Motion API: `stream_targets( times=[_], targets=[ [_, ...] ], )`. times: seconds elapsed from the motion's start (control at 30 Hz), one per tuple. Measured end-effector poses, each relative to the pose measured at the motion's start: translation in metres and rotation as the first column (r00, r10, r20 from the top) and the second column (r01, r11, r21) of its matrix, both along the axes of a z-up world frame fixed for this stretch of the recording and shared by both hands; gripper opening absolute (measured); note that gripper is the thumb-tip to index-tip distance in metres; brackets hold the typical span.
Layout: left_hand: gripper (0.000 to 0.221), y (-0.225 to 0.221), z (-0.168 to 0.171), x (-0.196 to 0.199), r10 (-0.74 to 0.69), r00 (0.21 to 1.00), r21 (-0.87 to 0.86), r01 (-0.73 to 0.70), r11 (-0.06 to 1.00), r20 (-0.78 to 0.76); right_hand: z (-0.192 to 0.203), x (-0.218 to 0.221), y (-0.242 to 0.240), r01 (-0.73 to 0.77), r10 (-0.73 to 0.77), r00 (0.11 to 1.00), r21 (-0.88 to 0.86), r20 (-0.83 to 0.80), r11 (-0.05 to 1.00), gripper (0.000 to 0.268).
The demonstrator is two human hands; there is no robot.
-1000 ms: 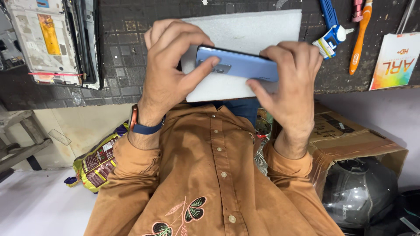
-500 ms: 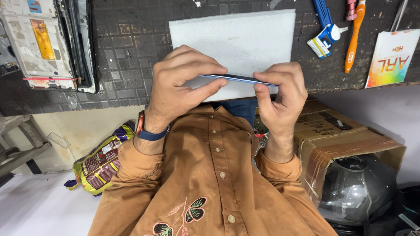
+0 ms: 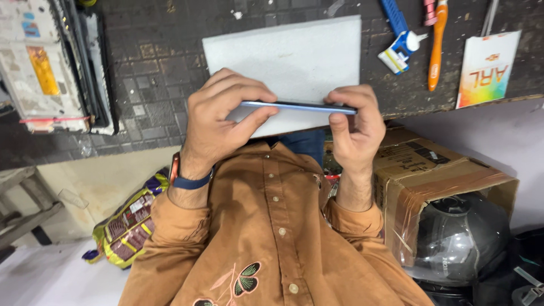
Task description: The person applies adhesive to the internal frame and the edges of a light blue smartphone back cover. The person then aligns and presses the back cover onto the phone chassis. Finally, the person wraps a yellow rubber band around the assembled phone to secure it while the adhesive sets.
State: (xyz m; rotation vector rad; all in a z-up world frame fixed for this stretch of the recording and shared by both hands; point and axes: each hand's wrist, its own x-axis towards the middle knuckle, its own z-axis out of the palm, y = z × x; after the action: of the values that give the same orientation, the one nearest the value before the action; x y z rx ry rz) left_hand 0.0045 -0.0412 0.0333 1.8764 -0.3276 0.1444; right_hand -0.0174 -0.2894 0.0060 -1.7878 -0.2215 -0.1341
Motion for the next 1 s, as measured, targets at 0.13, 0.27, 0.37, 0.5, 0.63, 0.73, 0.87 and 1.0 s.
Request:
stream_targets(
  times=[0.13, 0.27, 0.37, 0.5, 0.63, 0.73, 0.87, 1.0],
  targets=[
    [0.018, 0.001, -0.001, -0.001, -0.005, 1.0, -0.008, 0.005, 1.0, -0.008, -0.007, -0.002, -0.004, 0.006, -0.005, 1.0, 0.053, -0.01, 0.999, 0.03],
    [0.018, 0.0, -0.004, -0.003, -0.007, 1.0, 0.0, 0.007, 1.0, -0.008, -0.012, -0.001, -0.009, 0.019, -0.019, 1.0, 0.003, 0.011, 1.0, 0.031],
    [0.018, -0.001, -0.005, -0.003, 0.0, 1.0, -0.002, 0.0, 1.0, -0.006, -0.012, 0.001, -0.009, 0.015, -0.015, 1.0, 0.009, 0.018, 1.0, 0.032],
    [0.019, 0.0, -0.005, -0.003, -0.006, 1.0, 0.016, 0.006, 1.0, -0.005, -0.013, 0.003, -0.009, 0.022, -0.022, 1.0, 0.017, 0.004, 1.0, 0.033],
    [0.032, 0.007, -0.001, -0.002, -0.065, 0.998, 0.053, 0.067, 0.996, -0.022, -0.015, 0.003, -0.01, 0.018, -0.018, 1.0, 0.038, 0.001, 0.999, 0.034],
    [0.038, 0.007, 0.001, -0.005, -0.044, 0.99, -0.022, 0.041, 0.999, -0.134, -0.013, 0.004, -0.009, 0.002, -0.002, 0.999, 0.013, 0.035, 1.0, 0.032],
    [0.032, 0.006, -0.007, -0.009, -0.012, 0.968, -0.15, -0.027, 0.988, -0.249, -0.013, 0.001, -0.008, -0.02, 0.018, 0.999, 0.048, 0.044, 0.999, 0.028],
    [0.022, 0.009, -0.014, -0.007, -0.025, 0.987, -0.122, 0.005, 0.992, -0.158, -0.016, 0.002, -0.007, -0.043, 0.038, 0.996, 0.063, 0.084, 0.997, 0.02]
  ],
)
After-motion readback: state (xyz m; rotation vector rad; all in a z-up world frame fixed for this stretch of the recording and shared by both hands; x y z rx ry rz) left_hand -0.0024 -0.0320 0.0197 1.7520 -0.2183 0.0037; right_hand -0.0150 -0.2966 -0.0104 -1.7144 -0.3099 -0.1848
